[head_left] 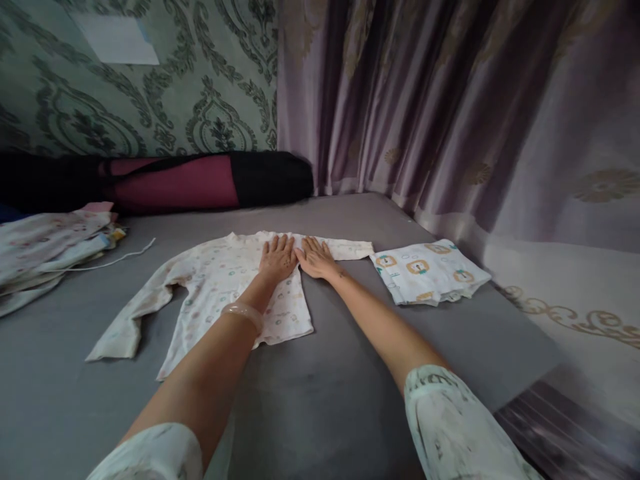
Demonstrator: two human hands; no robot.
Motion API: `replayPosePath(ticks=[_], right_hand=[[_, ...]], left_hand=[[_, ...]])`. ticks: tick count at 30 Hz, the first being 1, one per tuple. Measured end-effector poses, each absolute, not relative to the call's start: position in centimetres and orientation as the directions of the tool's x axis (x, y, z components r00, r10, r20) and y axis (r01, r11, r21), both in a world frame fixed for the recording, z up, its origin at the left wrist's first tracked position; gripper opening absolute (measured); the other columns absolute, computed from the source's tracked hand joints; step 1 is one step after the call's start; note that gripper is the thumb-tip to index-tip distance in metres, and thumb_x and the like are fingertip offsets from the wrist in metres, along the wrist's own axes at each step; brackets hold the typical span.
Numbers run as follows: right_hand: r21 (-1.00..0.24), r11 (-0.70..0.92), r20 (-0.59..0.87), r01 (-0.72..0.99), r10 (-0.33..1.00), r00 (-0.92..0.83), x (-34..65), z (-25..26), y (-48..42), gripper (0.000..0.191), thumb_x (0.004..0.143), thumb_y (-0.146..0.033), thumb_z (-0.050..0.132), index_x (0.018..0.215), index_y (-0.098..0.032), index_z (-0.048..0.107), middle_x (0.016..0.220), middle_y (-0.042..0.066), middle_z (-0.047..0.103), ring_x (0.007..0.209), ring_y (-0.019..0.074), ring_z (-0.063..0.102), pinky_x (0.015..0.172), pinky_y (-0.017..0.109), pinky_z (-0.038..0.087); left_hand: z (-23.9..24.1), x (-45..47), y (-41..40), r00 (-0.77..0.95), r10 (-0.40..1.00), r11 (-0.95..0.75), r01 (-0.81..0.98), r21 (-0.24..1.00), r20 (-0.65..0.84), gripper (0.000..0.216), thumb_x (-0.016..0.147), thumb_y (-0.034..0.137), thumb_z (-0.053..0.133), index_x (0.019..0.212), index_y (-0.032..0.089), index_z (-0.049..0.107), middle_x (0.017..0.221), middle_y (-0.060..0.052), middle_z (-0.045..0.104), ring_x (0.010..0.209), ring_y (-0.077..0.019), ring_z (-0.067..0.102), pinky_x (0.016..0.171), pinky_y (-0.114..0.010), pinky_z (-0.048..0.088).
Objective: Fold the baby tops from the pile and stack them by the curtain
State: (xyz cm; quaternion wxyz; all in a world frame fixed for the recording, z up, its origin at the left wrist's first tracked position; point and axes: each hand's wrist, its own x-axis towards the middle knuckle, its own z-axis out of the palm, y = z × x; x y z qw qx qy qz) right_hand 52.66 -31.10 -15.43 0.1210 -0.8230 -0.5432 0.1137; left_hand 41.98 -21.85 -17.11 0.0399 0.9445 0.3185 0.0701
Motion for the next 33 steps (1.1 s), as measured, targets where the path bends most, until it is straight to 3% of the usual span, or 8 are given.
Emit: replayPosePath(ticks=[7, 13, 20, 23, 26, 29, 33], right_hand=[[-0.186, -0.602, -0.105, 0.777, 0.798, 0.593, 56.0, -15.2, -34.8, 0.063, 0.098, -0.048, 0.014, 0.152, -0.016, 0.022, 0.159, 0.012, 0.017, 0.146, 0.0312, 0.009, 0.113, 0.06, 0.005], [-0.111, -0.763, -0.086, 0.637, 0.646, 0.758, 57.1, -15.3, -36.5, 0.061, 0.098, -0.047, 0.016, 0.151, -0.02, 0.025, 0.158, 0.016, 0.017, 0.145, 0.0357, 0.008, 0.111, 0.061, 0.005], [-0.103, -0.775, -0.121, 0.624, 0.632, 0.765, 57.6, -14.7, -35.7, 0.061, 0.097, -0.044, 0.019, 0.15, -0.017, 0.028, 0.156, 0.02, 0.02, 0.144, 0.0373, 0.015, 0.108, 0.066, 0.007], [-0.06, -0.721, -0.036, 0.691, 0.693, 0.72, 56.1, -13.9, -34.2, 0.056, 0.095, -0.032, 0.027, 0.147, -0.011, 0.033, 0.154, 0.022, 0.025, 0.143, 0.0338, 0.02, 0.111, 0.061, 0.007], [-0.075, -0.525, 0.092, 0.848, 0.843, 0.53, 52.3, -13.4, -32.0, 0.056, 0.094, -0.026, 0.028, 0.147, -0.008, 0.032, 0.155, 0.018, 0.025, 0.144, 0.0288, 0.019, 0.115, 0.054, 0.008], [-0.156, -0.352, 0.057, 0.923, 0.93, 0.364, 48.1, -13.4, -29.2, 0.057, 0.096, -0.029, 0.025, 0.149, -0.008, 0.028, 0.157, 0.015, 0.024, 0.145, 0.0252, 0.018, 0.117, 0.047, 0.009], [-0.216, -0.366, -0.053, 0.905, 0.93, 0.363, 45.4, -14.1, -25.5, 0.061, 0.098, -0.038, 0.021, 0.151, -0.006, 0.021, 0.159, 0.014, 0.016, 0.146, 0.0255, 0.011, 0.117, 0.045, 0.007]], left_hand=[[-16.9, 42.0, -22.2, 0.784, 0.609, -0.793, 0.597, 0.121, 0.124, 0.058, 0.098, 0.039, 0.019, 0.148, 0.015, 0.033, 0.155, -0.009, 0.031, 0.143, -0.0311, 0.023, 0.115, -0.052, 0.019], [-17.0, 42.2, -22.0, 0.783, 0.611, -0.791, 0.598, 0.13, 0.115, 0.058, 0.098, 0.039, 0.019, 0.149, 0.015, 0.032, 0.156, -0.009, 0.029, 0.144, -0.0311, 0.02, 0.115, -0.052, 0.016], [-13.7, 40.4, -21.8, 0.801, 0.587, -0.741, 0.591, 0.319, -0.12, 0.065, 0.097, 0.048, 0.019, 0.151, 0.012, 0.021, 0.158, -0.017, 0.017, 0.146, -0.0274, 0.015, 0.115, -0.049, 0.019], [-12.6, 36.6, -21.6, 0.831, 0.549, -0.774, 0.546, 0.321, -0.089, 0.066, 0.095, 0.05, 0.03, 0.149, 0.012, 0.025, 0.156, -0.019, 0.022, 0.145, -0.0272, 0.02, 0.115, -0.046, 0.022], [-12.4, 31.6, -21.3, 0.865, 0.501, -0.83, 0.473, 0.297, 0.022, 0.061, 0.094, 0.045, 0.036, 0.144, 0.011, 0.034, 0.152, -0.02, 0.033, 0.142, -0.0258, 0.03, 0.113, -0.039, 0.027], [-12.4, 26.7, -20.7, 0.87, 0.479, -0.853, 0.43, 0.294, 0.119, 0.056, 0.093, 0.041, 0.039, 0.139, 0.009, 0.041, 0.147, -0.021, 0.041, 0.136, -0.0244, 0.041, 0.11, -0.035, 0.033], [-11.8, 21.3, -20.0, 0.82, 0.552, -0.814, 0.492, 0.309, 0.149, 0.053, 0.091, 0.041, 0.04, 0.135, 0.011, 0.046, 0.144, -0.019, 0.046, 0.133, -0.0251, 0.044, 0.109, -0.036, 0.035]])
